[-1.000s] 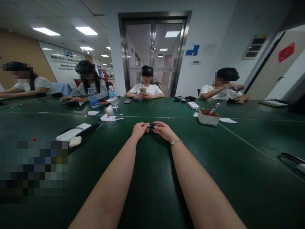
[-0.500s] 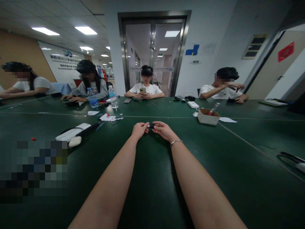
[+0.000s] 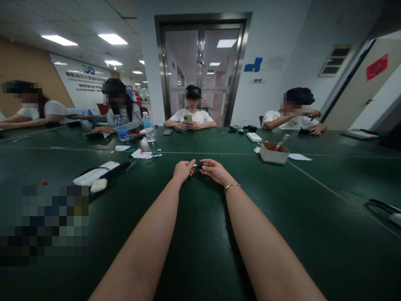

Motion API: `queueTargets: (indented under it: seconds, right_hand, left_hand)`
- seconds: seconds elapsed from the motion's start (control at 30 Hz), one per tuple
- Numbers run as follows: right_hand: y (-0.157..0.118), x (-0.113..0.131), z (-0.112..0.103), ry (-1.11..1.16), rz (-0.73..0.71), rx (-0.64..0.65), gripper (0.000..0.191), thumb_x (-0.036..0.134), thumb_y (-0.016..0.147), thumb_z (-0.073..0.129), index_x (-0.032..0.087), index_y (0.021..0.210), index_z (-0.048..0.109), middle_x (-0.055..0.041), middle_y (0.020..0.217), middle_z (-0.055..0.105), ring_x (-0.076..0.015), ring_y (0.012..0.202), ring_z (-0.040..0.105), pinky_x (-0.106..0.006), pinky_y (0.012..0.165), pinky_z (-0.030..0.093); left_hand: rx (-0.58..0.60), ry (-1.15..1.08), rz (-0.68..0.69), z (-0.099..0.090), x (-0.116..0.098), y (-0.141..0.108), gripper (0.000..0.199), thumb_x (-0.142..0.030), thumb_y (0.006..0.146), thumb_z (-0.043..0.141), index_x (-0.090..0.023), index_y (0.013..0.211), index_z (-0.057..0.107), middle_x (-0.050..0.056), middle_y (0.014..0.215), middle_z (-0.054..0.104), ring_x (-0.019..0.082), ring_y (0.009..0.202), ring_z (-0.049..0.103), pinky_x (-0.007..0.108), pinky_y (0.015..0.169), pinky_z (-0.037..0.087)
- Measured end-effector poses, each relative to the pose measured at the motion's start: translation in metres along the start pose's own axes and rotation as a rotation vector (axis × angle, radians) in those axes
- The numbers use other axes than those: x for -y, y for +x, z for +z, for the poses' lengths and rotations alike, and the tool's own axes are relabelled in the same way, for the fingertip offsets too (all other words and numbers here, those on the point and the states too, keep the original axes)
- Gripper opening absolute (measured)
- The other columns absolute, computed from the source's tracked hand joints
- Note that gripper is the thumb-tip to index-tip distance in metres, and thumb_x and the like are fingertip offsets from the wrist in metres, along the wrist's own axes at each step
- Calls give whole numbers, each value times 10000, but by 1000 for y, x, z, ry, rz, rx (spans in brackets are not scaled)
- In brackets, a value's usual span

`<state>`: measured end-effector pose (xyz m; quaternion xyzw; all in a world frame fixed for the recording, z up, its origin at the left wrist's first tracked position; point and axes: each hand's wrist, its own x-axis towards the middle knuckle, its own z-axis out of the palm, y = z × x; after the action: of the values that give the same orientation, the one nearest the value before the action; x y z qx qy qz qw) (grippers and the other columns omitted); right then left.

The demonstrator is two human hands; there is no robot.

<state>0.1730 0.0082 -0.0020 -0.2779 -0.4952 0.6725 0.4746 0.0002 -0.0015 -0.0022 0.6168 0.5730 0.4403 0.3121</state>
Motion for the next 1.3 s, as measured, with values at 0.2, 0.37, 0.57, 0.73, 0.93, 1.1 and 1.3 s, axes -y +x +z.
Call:
queueTargets:
  seconds: [0.2, 0.37, 0.57, 0.73, 0.93, 1.1, 1.3]
  right_hand:
    - [0, -1, -1, -30, 1, 8, 278, -27, 691, 644, 150, 905, 633, -20, 842, 535, -112, 674, 625, -219, 657, 561]
    - [-1, 0, 0, -45, 13, 12, 274, -37, 710, 626, 141, 919, 630, -28, 857, 534, -110, 671, 625, -220, 654, 565]
    - [-2, 1, 0, -46, 12, 11, 288, -56, 701, 620, 143, 910, 631, -37, 907, 541, -109, 685, 628, -223, 668, 569]
    - [-2, 2, 0, -47, 16, 15, 270, -28, 714, 639, 143, 923, 633, -30, 855, 567, -112, 668, 624, -219, 634, 569]
    - [-3, 3, 2, -37, 33, -5, 209, -10, 762, 615, 122, 923, 635, -35, 745, 599, -114, 609, 617, -185, 547, 539]
    - [-2, 4, 2, -38, 59, -35, 170, 4, 778, 615, 116, 902, 644, -52, 768, 626, -104, 588, 609, -174, 519, 525]
    - [0, 3, 3, -39, 69, -62, 122, 15, 797, 616, 103, 876, 644, -57, 727, 626, -101, 563, 605, -164, 510, 522]
  left_hand:
    - [-11, 78, -4, -2, -4, -3, 511, -557, 820, 404, -154, 561, 583, 12, 480, 550, 101, 409, 490, 222, 483, 384]
    - [-2, 116, -11, -3, -3, -3, 523, -567, 820, 386, -164, 548, 579, 8, 475, 545, 107, 411, 480, 226, 480, 374]
    - [-3, 132, -29, -2, -1, -1, 539, -575, 823, 363, -170, 542, 580, 10, 473, 541, 114, 404, 475, 236, 471, 364]
    - [-3, 127, -25, -2, -4, -4, 535, -576, 824, 361, -172, 546, 575, 12, 489, 552, 117, 421, 485, 238, 495, 374]
    - [0, 127, -8, -3, -5, -6, 521, -574, 822, 368, -175, 559, 574, 7, 497, 552, 117, 434, 489, 237, 494, 367]
    - [6, 133, 11, -2, -5, -6, 513, -570, 825, 371, -172, 575, 576, 7, 505, 555, 118, 443, 492, 236, 499, 362]
    - [27, 125, 36, -4, -6, -8, 516, -587, 820, 375, -174, 591, 582, 5, 522, 564, 122, 463, 508, 242, 519, 374]
